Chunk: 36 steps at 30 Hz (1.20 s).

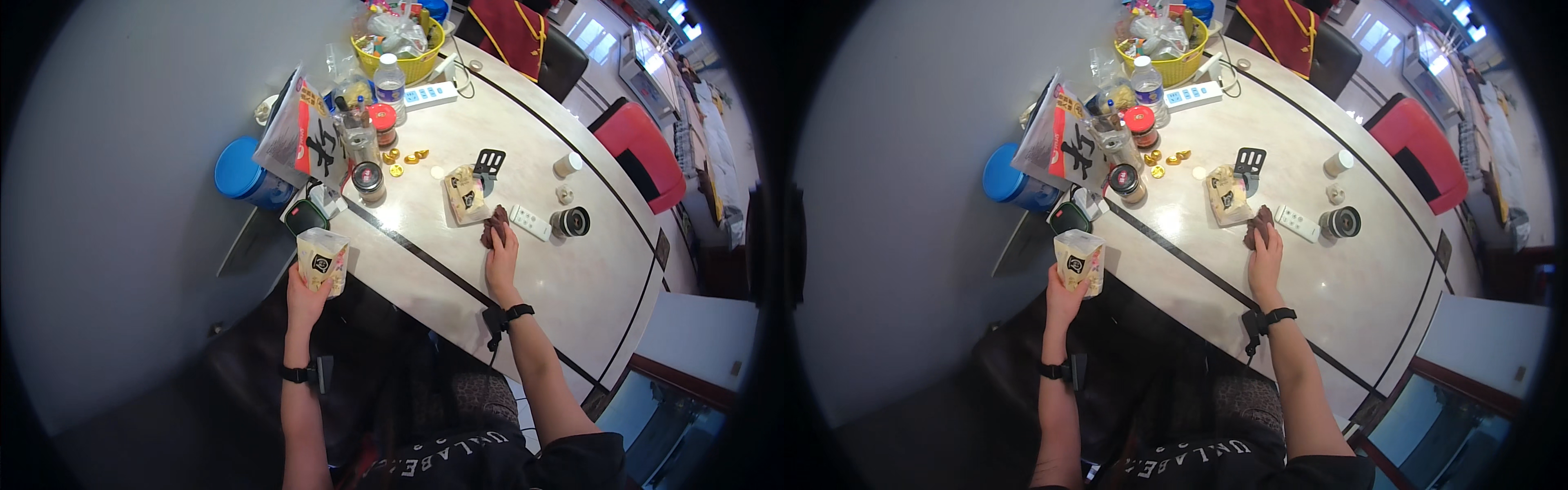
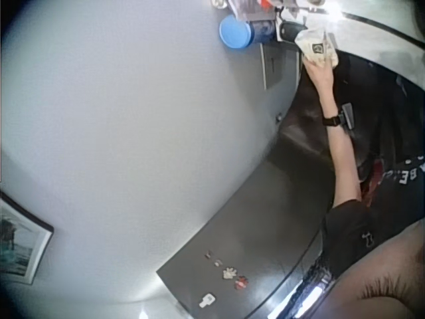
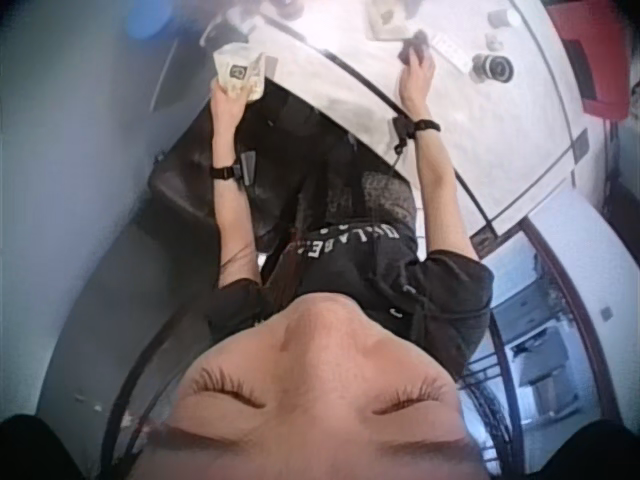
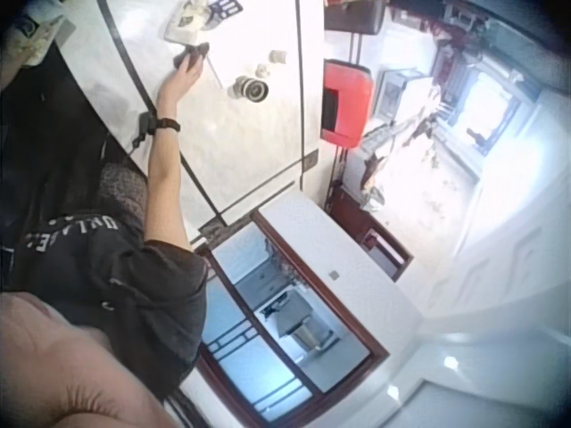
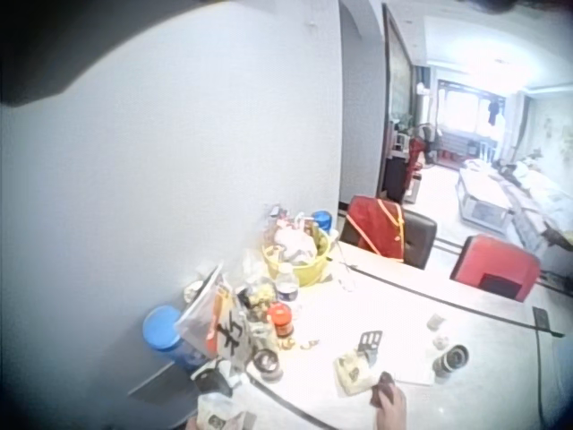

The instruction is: The person clears a cluttered dining table by moving various items into a yellow basket and wiping the surface with a cloth. They handle a bowl, a plastic bag, a remote control, and several small containers before wiping the table.

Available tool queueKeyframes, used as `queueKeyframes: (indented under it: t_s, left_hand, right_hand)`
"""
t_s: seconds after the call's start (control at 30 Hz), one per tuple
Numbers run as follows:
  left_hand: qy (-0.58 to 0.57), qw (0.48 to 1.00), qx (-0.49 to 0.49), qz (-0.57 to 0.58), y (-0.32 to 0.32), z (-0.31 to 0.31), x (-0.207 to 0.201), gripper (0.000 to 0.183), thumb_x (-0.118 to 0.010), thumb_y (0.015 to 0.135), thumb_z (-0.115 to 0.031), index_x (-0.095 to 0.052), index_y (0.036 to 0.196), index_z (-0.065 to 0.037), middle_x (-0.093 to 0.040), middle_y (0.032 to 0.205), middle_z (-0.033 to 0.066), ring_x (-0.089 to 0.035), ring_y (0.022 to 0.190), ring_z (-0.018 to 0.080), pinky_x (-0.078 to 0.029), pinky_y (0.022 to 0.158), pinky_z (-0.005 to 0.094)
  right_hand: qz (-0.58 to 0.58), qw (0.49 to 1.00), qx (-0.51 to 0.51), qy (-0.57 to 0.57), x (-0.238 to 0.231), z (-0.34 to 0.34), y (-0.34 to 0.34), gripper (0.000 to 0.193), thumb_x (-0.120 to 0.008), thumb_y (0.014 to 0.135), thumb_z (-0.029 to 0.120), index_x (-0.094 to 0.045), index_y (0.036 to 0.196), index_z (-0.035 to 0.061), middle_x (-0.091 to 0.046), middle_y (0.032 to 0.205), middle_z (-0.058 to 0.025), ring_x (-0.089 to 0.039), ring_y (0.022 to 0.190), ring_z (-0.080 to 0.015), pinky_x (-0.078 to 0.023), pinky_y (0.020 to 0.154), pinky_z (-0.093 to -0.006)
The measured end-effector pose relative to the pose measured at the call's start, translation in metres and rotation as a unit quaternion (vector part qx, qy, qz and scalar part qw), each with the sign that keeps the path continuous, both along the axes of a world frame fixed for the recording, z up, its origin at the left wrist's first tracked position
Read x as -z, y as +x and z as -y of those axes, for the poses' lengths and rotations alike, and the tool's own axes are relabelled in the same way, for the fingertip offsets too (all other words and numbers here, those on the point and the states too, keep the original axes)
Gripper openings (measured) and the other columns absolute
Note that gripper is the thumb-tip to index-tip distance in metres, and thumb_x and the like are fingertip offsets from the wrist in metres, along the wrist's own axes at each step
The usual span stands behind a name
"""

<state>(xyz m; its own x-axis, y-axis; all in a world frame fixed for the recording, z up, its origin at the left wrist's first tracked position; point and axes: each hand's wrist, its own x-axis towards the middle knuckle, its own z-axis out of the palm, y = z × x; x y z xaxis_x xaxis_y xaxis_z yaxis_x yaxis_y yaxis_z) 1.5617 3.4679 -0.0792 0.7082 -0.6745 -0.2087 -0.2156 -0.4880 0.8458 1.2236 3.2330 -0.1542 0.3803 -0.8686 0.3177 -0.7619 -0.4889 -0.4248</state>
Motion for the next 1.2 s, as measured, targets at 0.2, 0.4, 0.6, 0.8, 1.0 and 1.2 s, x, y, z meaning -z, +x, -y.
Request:
queueKeyframes:
  t_s: [0.2, 0.4, 0.6, 0.8, 1.0, 1.2]
  left_hand:
    - [0.038, 0.999, 0.015, 0.029, -0.012, -0.004, -0.009, 0.065, -0.076, 0.071, -0.013, -0.042, 0.124, 0.003, -0.057, 0.114, 0.0212, -0.058, 0.105, 0.0314, -0.046, 0.089, 0.0385]
    - [0.043, 0.996, 0.069, 0.047, -0.024, 0.014, -0.005, 0.065, -0.076, 0.072, -0.014, -0.042, 0.124, 0.004, -0.057, 0.114, 0.0222, -0.058, 0.105, 0.0319, -0.047, 0.088, 0.0391]
    - [0.039, 0.985, 0.137, 0.099, -0.029, 0.050, 0.022, 0.066, -0.077, 0.071, -0.017, -0.043, 0.123, 0.006, -0.057, 0.112, 0.0240, -0.057, 0.103, 0.0362, -0.046, 0.089, 0.0410]
    - [0.068, 0.983, 0.131, 0.110, -0.023, 0.066, 0.026, 0.069, -0.076, 0.071, -0.022, -0.042, 0.123, 0.007, -0.055, 0.112, 0.0280, -0.054, 0.107, 0.0417, -0.044, 0.091, 0.0439]
    - [0.069, 0.981, 0.123, 0.135, -0.020, 0.063, 0.019, 0.068, -0.076, 0.070, -0.020, -0.043, 0.122, 0.007, -0.055, 0.112, 0.0280, -0.054, 0.107, 0.0417, -0.044, 0.091, 0.0443]
    - [0.108, 0.971, 0.171, 0.124, -0.043, 0.058, 0.024, 0.067, -0.076, 0.070, -0.022, -0.043, 0.122, 0.006, -0.054, 0.113, 0.0267, -0.053, 0.106, 0.0421, -0.044, 0.090, 0.0446]
  right_hand:
    - [0.294, 0.857, -0.089, 0.413, 0.005, -0.094, 0.118, 0.032, -0.057, 0.088, 0.027, -0.060, 0.107, 0.0010, -0.060, 0.108, -0.0139, -0.056, 0.102, -0.0307, -0.044, 0.089, -0.0375]
    - [-0.024, 0.964, -0.178, 0.195, 0.017, -0.107, 0.122, 0.034, -0.056, 0.082, 0.015, -0.061, 0.115, 0.0123, -0.049, 0.133, -0.0093, -0.050, 0.117, -0.0268, -0.043, 0.096, -0.0398]
    - [-0.052, 0.996, 0.076, 0.020, -0.002, -0.017, -0.072, 0.038, -0.057, 0.078, 0.001, -0.061, 0.115, 0.0060, -0.056, 0.122, -0.0161, -0.053, 0.105, -0.0358, -0.041, 0.091, -0.0447]
    - [-0.008, 0.995, 0.091, -0.028, -0.005, -0.023, -0.079, 0.042, -0.059, 0.075, 0.000, -0.062, 0.117, 0.0072, -0.055, 0.126, -0.0156, -0.051, 0.109, -0.0362, -0.041, 0.093, -0.0450]
    - [0.034, 0.962, -0.265, -0.062, 0.001, -0.050, 0.127, 0.030, -0.057, 0.077, 0.012, -0.063, 0.106, 0.0099, -0.050, 0.130, -0.0098, -0.053, 0.109, -0.0271, -0.046, 0.090, -0.0387]
    - [0.009, 0.996, -0.083, -0.033, 0.010, 0.006, 0.102, 0.028, -0.056, 0.076, 0.010, -0.061, 0.104, 0.0087, -0.050, 0.121, -0.0123, -0.052, 0.101, -0.0309, -0.044, 0.083, -0.0413]
